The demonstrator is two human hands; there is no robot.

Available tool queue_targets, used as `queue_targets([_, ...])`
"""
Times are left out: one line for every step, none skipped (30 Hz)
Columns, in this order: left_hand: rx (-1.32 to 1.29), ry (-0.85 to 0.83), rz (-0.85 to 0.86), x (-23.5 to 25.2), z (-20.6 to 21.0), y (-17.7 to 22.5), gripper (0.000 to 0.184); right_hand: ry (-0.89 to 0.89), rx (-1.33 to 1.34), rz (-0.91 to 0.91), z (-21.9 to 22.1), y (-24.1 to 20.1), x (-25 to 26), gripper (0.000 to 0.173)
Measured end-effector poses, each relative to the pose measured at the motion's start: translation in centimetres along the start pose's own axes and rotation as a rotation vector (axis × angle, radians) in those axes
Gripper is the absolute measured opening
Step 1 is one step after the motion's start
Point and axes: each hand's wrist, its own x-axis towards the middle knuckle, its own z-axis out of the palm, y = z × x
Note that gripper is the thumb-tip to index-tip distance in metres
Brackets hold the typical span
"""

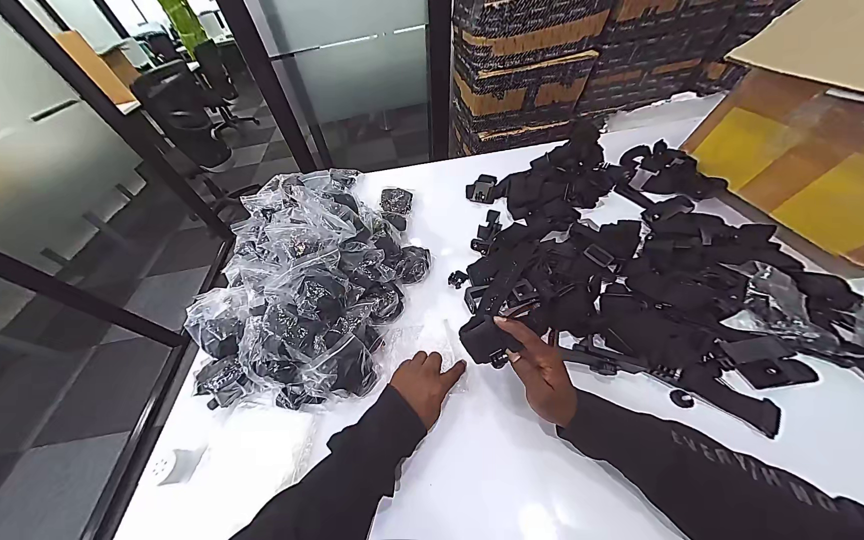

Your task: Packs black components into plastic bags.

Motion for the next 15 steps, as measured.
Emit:
queue_targets([-0.012, 0.012, 0.003, 0.0, 0.1, -0.1, 0.057, -0.016, -0.018, -0.006, 0.0, 0.1, 0.0, 0.043])
queue_targets([-0.031, 0.04, 0.004, -0.1, 0.2, -0.2, 0.051, -0.037, -0.033, -0.019, 0.0, 0.2, -0.1, 0.043])
queue_targets([-0.056, 0.077, 0.007, -0.1, 0.4, -0.3, 0.044, -0.054, -0.045, -0.03, 0.0, 0.3, -0.1, 0.043])
queue_targets([-0.074, 0.121, 0.01, -0.2, 0.6, -0.5, 0.036, -0.07, -0.055, -0.043, -0.1, 0.4, -0.2, 0.043])
queue_targets([-0.081, 0.167, 0.008, -0.2, 0.8, -0.6, 0.029, -0.084, -0.065, -0.055, -0.1, 0.4, -0.2, 0.043])
queue_targets([-0.082, 0.216, 0.006, -0.2, 1.0, -0.7, 0.026, -0.095, -0.073, -0.063, -0.1, 0.4, -0.2, 0.043])
queue_targets([-0.086, 0.278, 0.008, -0.2, 1.3, -0.8, 0.026, -0.11, -0.08, -0.067, -0.1, 0.4, -0.2, 0.043])
queue_targets([-0.094, 0.359, 0.016, -0.2, 1.7, -0.9, 0.029, -0.121, -0.085, -0.066, -0.1, 0.4, -0.2, 0.043])
queue_targets([-0.115, 0.44, 0.029, -0.2, 2.0, -0.9, 0.034, -0.137, -0.081, -0.06, -0.2, 0.4, -0.1, 0.042])
queue_targets([-0.13, 0.516, 0.046, -0.1, 2.3, -1.1, 0.038, -0.151, -0.072, -0.053, -0.2, 0.4, -0.1, 0.041])
queue_targets([-0.143, 0.589, 0.062, -0.1, 2.7, -1.3, 0.039, -0.168, -0.066, -0.049, -0.3, 0.5, 0.0, 0.041])
queue_targets([-0.155, 0.647, 0.071, 0.0, 2.9, -1.4, 0.037, -0.191, -0.069, -0.044, -0.4, 0.5, 0.1, 0.041])
queue_targets([-0.162, 0.697, 0.075, 0.0, 2.9, -1.5, 0.032, -0.213, -0.081, -0.042, -0.6, 0.5, 0.1, 0.042])
queue_targets([-0.162, 0.742, 0.075, 0.1, 3.0, -1.5, 0.027, -0.24, -0.096, -0.047, -0.7, 0.6, 0.2, 0.042])
queue_targets([-0.158, 0.783, 0.076, 0.2, 2.9, -1.6, 0.022, -0.269, -0.114, -0.055, -0.9, 0.6, 0.1, 0.043])
